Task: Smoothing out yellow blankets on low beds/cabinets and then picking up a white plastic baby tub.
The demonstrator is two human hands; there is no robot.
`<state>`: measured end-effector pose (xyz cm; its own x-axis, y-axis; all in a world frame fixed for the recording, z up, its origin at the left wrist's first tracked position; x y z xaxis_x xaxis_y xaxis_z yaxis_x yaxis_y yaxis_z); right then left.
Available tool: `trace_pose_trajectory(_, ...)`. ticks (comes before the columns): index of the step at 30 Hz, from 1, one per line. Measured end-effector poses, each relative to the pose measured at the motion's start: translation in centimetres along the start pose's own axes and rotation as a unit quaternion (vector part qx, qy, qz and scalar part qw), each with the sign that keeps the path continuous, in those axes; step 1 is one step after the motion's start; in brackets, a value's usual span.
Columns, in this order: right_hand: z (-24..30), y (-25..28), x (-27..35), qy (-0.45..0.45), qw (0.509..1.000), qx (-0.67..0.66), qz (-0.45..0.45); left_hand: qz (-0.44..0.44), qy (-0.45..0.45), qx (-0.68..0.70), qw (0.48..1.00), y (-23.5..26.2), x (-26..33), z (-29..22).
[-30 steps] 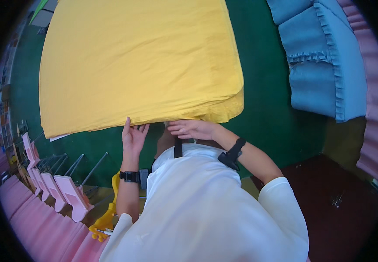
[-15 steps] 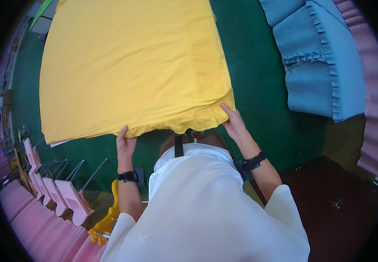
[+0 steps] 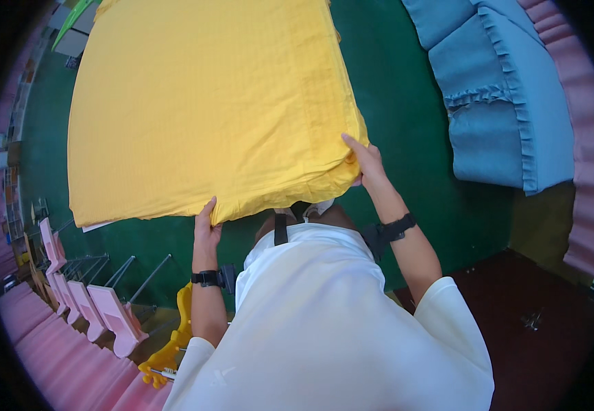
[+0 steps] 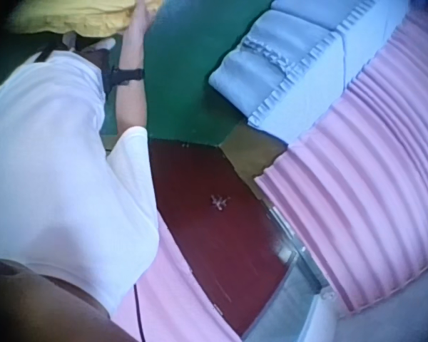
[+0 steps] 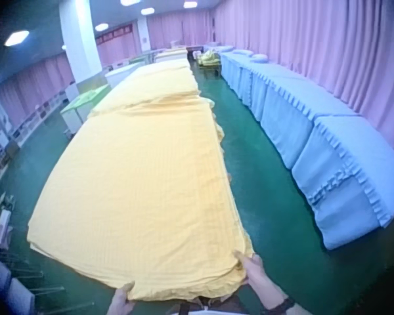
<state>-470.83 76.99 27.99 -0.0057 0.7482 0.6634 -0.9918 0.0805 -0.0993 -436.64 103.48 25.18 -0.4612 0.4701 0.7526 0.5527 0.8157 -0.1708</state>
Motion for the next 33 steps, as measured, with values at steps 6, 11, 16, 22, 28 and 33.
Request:
trace_pose_trajectory(6,0.5,1.4,0.8,0.002,0.993,0.108,0.048,-0.022,-0.046,-0.027,0.998,-0.8,1.3,-0.3)
trace_pose_trajectory(11,2.6,1.9,3.9,0.217,0.931,0.292,0.005,-0.008,-0.043,-0.004,0.999,-0.3,0.9,-0.2)
trace_pose_trajectory(16,0.8,1.8,4.4,0.000,0.950,-0.210,0.233,-0.015,-0.051,0.003,0.999,-0.8,1.0,-0.4)
trace_pose_trajectory(22,-0.5,1.7,4.9,-0.071,0.907,-0.336,0.243,-0.016,-0.035,0.002,0.999,-0.5,0.4,0.1)
trace_pose_trajectory(28,-1.3,2.6,4.0,-0.167,0.949,-0.212,0.164,-0.001,-0.032,0.002,0.999,-0.3,0.0,0.3)
trace_pose_trajectory(33,-1.6,3.9,4.5,-0.233,0.953,-0.094,0.172,-0.006,-0.036,0.002,0.999,-0.3,0.0,0.4)
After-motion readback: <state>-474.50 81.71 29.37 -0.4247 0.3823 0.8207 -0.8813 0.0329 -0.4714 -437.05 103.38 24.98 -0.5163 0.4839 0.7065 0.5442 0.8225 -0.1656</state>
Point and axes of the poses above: each hand's wrist, its own x-axis away from the middle knuckle, its own y-axis out of the back of the hand, z = x × y, the point moved 4 cm from there along -x, towards the middle knuckle, and after that the axes turned 12 degrees about -x, right-handed, at the moved point
